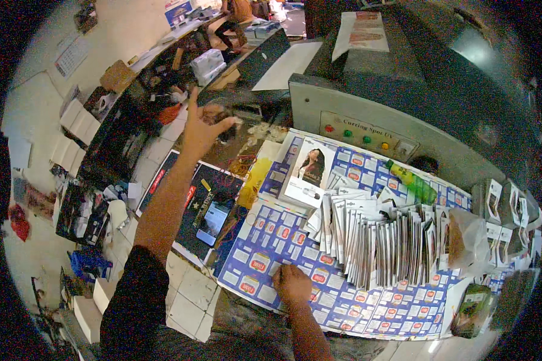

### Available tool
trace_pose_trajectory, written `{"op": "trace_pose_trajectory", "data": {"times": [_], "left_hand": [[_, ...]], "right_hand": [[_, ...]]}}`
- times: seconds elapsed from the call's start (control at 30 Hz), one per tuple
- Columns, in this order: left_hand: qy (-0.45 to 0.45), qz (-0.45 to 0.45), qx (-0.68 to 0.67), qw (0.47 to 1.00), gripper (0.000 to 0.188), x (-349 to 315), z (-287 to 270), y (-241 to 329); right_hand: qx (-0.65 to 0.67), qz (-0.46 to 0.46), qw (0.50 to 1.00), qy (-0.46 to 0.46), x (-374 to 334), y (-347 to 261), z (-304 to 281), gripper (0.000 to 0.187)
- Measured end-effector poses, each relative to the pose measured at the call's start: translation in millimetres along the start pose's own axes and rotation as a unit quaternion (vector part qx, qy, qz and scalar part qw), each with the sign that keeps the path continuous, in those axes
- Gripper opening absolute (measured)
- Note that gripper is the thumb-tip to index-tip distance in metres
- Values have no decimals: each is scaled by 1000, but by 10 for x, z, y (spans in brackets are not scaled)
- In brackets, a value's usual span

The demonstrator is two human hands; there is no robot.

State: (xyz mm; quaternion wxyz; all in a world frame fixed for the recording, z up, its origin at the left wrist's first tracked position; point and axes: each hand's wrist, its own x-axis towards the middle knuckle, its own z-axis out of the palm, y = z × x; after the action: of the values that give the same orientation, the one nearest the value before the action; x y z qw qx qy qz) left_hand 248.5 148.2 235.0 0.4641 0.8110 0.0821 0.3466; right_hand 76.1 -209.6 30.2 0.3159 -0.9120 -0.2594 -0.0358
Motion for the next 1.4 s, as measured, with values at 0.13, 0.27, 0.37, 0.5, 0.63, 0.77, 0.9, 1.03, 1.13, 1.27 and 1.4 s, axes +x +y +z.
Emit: {"op": "trace_pose_trajectory", "data": {"times": [0.13, 0.27, 0.37, 0.5, 0.63, 0.77, 0.9, 1.03, 1.13, 1.27, 1.4], "left_hand": [[23, -39, 154, 987, 127, 279, 110, -1021], [7, -99, 109, 989, 129, 234, 161, -1681], [0, -133, 223, 966, 127, 93, 274, -1725], [-15, -137, 150, 979, 125, 7, 373, -1898], [-32, -116, 120, 985, 124, -39, 422, -1827], [-34, -116, 153, 981, 122, -151, 395, -1605], [142, -131, 234, 953, 111, -165, 55, -1269], [119, 69, 181, 974, 94, -1030, 378, -24], [-82, 165, 170, 968, 82, -2108, 665, 466], [-216, 102, 120, 964, 83, -3057, 1037, 257], [-159, -100, 120, 975, 75, -3385, 937, -206]], "right_hand": [[16, -4, 1000, -5, -9, 12, -53, 12], [35, -17, 999, 1, 29, -10, -57, 12], [42, -22, 999, 17, 44, 0, -44, 12], [26, -27, 999, 18, 52, 5, -32, 11], [23, -25, 999, 23, 56, 7, -55, 11], [22, -20, 1000, 7, 31, 31, -56, 11], [34, -34, 999, 24, 2, -57, -32, 11], [24, -13, 1000, 2, -37, -39, -94, 16], [28, -10, 1000, 1, -59, 4, -157, 17], [81, 28, 996, -24, -75, 68, -180, 34], [217, 43, 973, -63, 40, 130, -129, 44]]}}
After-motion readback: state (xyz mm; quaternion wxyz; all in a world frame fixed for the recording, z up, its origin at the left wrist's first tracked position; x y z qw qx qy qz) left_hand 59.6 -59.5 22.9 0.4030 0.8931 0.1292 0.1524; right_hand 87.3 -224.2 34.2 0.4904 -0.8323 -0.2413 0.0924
